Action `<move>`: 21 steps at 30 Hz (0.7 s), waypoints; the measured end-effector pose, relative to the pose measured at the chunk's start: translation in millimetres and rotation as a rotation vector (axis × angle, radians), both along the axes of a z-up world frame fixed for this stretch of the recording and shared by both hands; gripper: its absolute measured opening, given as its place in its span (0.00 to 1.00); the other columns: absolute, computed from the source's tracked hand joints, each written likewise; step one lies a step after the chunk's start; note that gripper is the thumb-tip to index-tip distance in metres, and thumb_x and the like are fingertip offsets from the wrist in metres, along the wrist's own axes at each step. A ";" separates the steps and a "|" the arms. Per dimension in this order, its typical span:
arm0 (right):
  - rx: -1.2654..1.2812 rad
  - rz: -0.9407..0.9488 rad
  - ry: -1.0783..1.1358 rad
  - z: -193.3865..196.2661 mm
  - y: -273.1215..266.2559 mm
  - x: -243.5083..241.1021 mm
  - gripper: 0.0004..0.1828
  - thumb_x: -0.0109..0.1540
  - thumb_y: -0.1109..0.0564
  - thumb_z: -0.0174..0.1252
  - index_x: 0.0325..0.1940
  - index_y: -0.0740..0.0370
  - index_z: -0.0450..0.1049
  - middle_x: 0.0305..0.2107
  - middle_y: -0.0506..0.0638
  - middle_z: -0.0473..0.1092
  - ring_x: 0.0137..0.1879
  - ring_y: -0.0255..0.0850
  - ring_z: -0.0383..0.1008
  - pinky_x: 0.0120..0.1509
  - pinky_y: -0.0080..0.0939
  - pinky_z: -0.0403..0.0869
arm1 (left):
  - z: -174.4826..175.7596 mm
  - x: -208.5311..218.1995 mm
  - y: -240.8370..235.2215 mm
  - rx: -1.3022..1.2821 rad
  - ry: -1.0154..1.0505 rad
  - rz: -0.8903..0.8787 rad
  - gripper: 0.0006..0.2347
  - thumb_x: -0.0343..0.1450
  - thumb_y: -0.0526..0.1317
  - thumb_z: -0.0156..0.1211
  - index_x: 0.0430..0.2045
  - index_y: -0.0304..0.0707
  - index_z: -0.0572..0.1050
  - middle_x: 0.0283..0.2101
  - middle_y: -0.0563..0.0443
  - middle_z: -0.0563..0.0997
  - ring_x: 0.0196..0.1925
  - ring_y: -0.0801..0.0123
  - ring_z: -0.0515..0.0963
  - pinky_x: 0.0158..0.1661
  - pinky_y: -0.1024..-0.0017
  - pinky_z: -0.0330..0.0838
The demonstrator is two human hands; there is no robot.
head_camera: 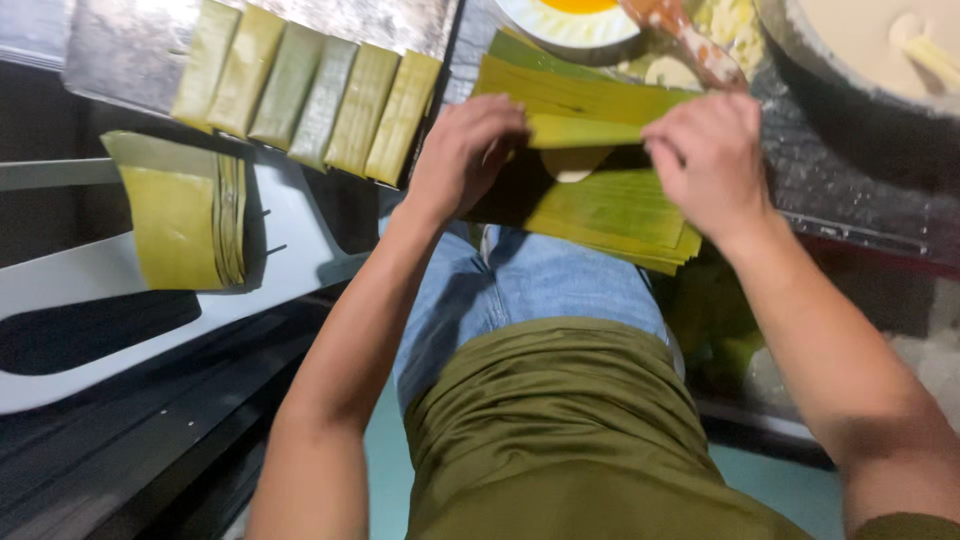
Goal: The person places a dollop of batter onto a banana leaf, folds the leaf into a rectangular packet, and sets it aside. This process is repeated multiple times.
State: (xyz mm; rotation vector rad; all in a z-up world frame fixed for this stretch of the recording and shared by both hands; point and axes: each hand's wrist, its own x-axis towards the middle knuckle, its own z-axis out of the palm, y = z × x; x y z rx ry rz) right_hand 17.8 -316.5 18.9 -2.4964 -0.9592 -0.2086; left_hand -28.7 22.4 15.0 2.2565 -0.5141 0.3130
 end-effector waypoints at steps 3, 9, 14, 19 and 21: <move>-0.042 0.030 -0.026 10.9 6.3 -39.3 0.04 0.65 0.58 0.70 0.38 0.56 0.80 0.38 0.45 0.75 0.53 0.42 0.74 0.70 0.49 0.60 | -2.1 -32.0 7.6 0.111 0.000 -0.063 0.11 0.68 0.31 0.66 0.42 0.44 0.80 0.54 0.53 0.81 0.65 0.56 0.75 0.60 0.59 0.67; -0.077 0.058 0.036 17.8 21.7 -75.1 0.08 0.60 0.53 0.72 0.41 0.54 0.81 0.43 0.45 0.74 0.54 0.43 0.73 0.68 0.50 0.60 | -7.4 -44.5 16.5 0.198 -0.030 -0.119 0.10 0.68 0.32 0.67 0.42 0.46 0.81 0.55 0.55 0.80 0.66 0.58 0.73 0.62 0.59 0.66; -0.144 0.051 0.089 16.7 24.2 -78.7 0.22 0.56 0.46 0.73 0.49 0.57 0.80 0.48 0.48 0.73 0.56 0.46 0.71 0.64 0.50 0.61 | -10.2 -41.5 20.7 0.263 -0.032 -0.149 0.08 0.69 0.34 0.67 0.40 0.46 0.81 0.55 0.57 0.80 0.67 0.59 0.72 0.63 0.60 0.65; -0.166 0.083 0.025 12.4 23.9 -76.8 0.10 0.60 0.53 0.69 0.44 0.55 0.80 0.45 0.46 0.75 0.55 0.43 0.73 0.63 0.48 0.64 | -2.5 -38.9 21.9 0.291 -0.035 -0.162 0.09 0.68 0.36 0.68 0.41 0.46 0.80 0.54 0.58 0.80 0.66 0.61 0.72 0.63 0.60 0.64; -0.178 0.083 -0.002 12.6 22.9 -73.1 0.06 0.62 0.56 0.67 0.41 0.55 0.79 0.43 0.45 0.75 0.54 0.42 0.74 0.62 0.47 0.65 | 3.1 -38.8 18.9 0.314 -0.071 -0.161 0.09 0.68 0.37 0.68 0.41 0.48 0.80 0.53 0.59 0.80 0.65 0.62 0.73 0.62 0.61 0.64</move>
